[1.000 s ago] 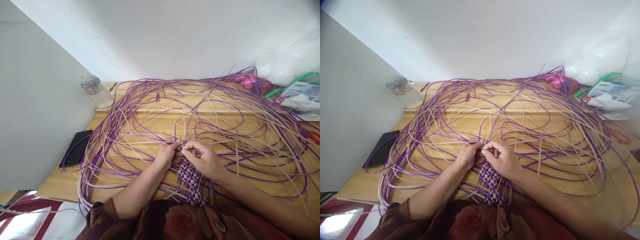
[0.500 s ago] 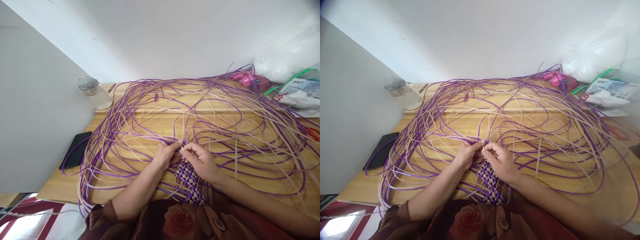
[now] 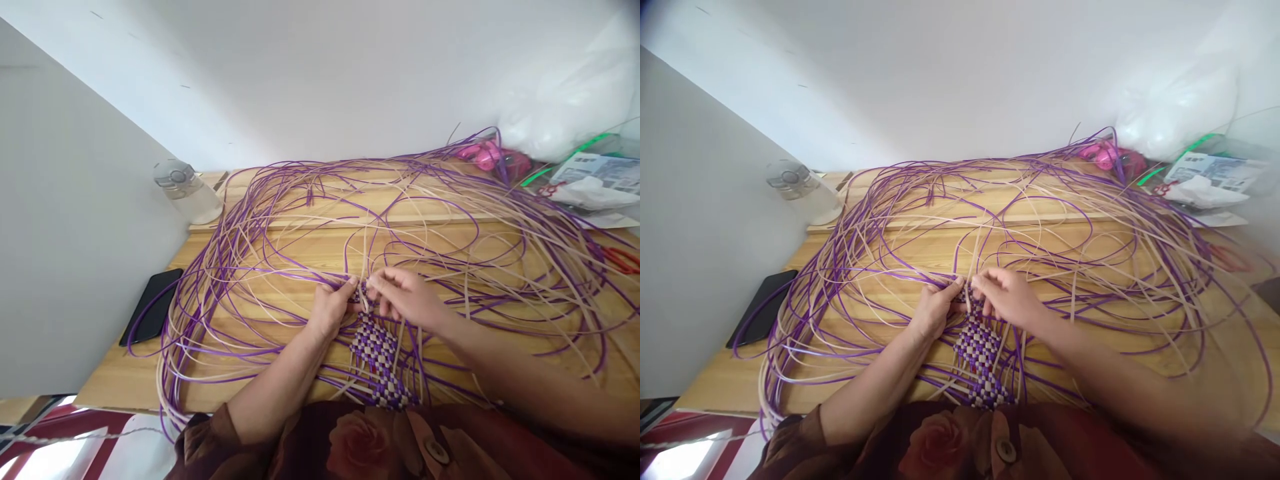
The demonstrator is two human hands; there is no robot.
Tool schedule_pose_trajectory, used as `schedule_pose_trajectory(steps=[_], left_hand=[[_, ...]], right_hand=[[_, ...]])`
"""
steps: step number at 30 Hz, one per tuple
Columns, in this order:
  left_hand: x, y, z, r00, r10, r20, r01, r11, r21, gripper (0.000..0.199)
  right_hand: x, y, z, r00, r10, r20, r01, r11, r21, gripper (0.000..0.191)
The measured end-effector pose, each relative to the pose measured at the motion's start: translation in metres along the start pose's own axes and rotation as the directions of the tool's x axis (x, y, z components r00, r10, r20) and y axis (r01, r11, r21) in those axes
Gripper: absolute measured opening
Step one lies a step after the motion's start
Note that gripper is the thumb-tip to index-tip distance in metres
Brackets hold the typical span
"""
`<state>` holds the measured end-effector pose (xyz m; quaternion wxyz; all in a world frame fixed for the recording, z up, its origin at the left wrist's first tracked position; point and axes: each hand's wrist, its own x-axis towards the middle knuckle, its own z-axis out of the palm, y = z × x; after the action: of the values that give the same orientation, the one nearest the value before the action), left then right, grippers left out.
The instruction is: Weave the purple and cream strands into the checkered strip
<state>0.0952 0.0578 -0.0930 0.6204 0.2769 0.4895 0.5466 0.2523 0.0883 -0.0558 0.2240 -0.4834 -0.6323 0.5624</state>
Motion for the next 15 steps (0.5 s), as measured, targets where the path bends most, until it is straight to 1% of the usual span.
schedule_pose_trajectory(steps=[2,4,6,7,9,10,12,13,15], left_hand=[[-0.001,0.003,0.001,1.0,-0.001,0.002,0.001,1.0,-0.03,0.045],[-0.002,0.005,0.001,1.0,0.004,0.027,-0.003,0.999,-0.048,0.044],[-0.003,0.006,0.001,0.998,0.027,0.065,-0.024,0.998,-0.054,0.042],[-0.003,0.006,0.001,0.997,0.036,0.075,-0.032,0.998,-0.054,0.041],[-0.003,0.006,0.001,0.998,0.019,0.059,-0.016,0.999,-0.047,0.039],[-0.003,0.006,0.001,0.999,-0.006,0.038,0.008,0.999,-0.041,0.039],[-0.001,0.006,0.0,0.998,-0.056,0.003,0.056,0.998,-0.032,0.04],[0.0,0.005,0.0,0.998,-0.069,-0.007,0.069,0.997,-0.033,0.041],[0.002,0.004,-0.001,0.997,-0.071,-0.014,0.071,0.996,-0.047,0.041]], right_hand=[[0.013,-0.007,-0.011,0.995,-0.076,-0.069,0.069,0.992,-0.104,0.041],[0.024,-0.01,-0.012,0.995,-0.099,-0.032,0.092,0.979,-0.184,0.04],[0.032,-0.008,-0.008,0.993,-0.114,-0.012,0.109,0.972,-0.209,0.039],[0.037,-0.007,-0.006,0.99,-0.138,-0.034,0.128,0.969,-0.212,0.038],[0.049,-0.006,-0.01,0.967,-0.212,-0.14,0.177,0.958,-0.226,0.038],[0.057,-0.006,-0.016,0.946,-0.248,-0.209,0.196,0.951,-0.239,0.036],[0.077,-0.011,-0.038,0.891,-0.289,-0.349,0.202,0.943,-0.265,0.031],[0.088,-0.015,-0.052,0.857,-0.3,-0.419,0.194,0.941,-0.276,0.028],[0.106,-0.024,-0.077,0.763,-0.347,-0.545,0.167,0.921,-0.352,0.023]])
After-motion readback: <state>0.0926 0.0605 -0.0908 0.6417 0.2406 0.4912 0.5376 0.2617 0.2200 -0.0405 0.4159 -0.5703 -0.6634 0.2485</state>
